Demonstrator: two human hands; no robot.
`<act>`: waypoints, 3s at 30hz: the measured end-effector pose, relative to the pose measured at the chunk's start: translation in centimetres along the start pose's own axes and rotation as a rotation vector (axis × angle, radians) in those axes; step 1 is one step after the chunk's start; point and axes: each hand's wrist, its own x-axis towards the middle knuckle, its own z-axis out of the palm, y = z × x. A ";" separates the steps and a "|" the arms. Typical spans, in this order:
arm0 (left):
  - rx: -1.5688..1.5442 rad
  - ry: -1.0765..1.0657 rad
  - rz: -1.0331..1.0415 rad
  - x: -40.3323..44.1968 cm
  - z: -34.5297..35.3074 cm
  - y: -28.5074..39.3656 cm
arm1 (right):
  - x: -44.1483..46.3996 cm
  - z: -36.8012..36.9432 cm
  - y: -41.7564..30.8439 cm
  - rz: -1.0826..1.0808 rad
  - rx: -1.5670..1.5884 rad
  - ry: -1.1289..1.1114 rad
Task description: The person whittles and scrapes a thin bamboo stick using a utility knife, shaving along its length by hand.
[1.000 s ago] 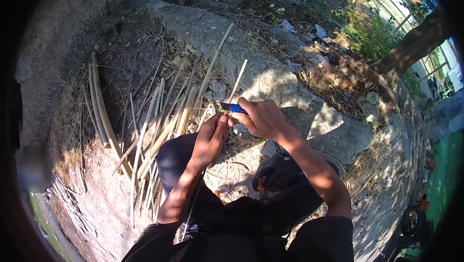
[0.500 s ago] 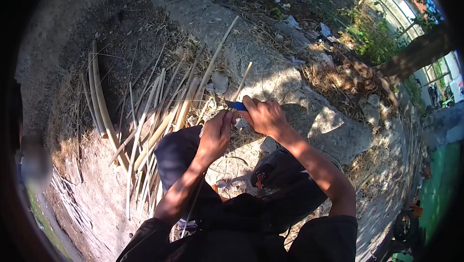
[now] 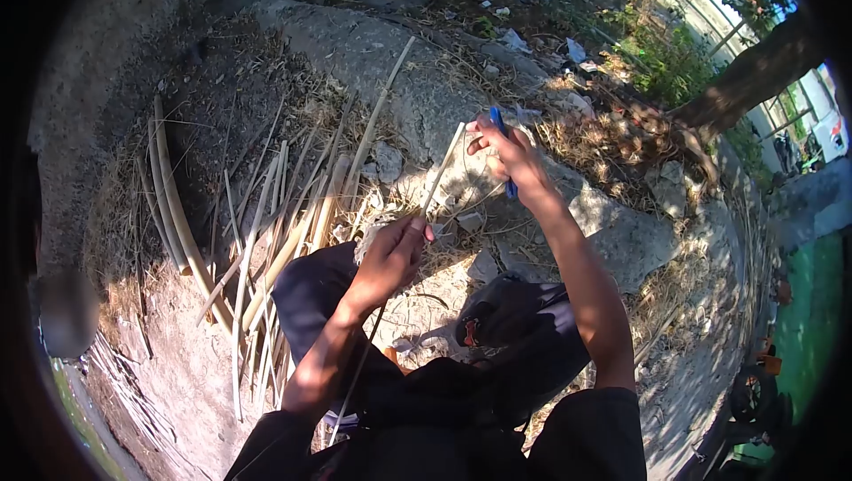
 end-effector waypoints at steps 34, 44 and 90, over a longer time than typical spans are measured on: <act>-0.452 -0.272 -0.142 -3.1 -1.1 -0.4 | -1.8 -3.7 -1.2 -0.110 0.193 -0.141; -0.619 -0.076 -0.217 -3.4 -1.5 1.1 | -5.3 3.1 -0.6 -0.331 -0.200 -0.377; 0.541 0.458 0.194 -2.4 -1.9 -1.0 | -3.3 8.6 6.0 -0.886 -1.172 -0.057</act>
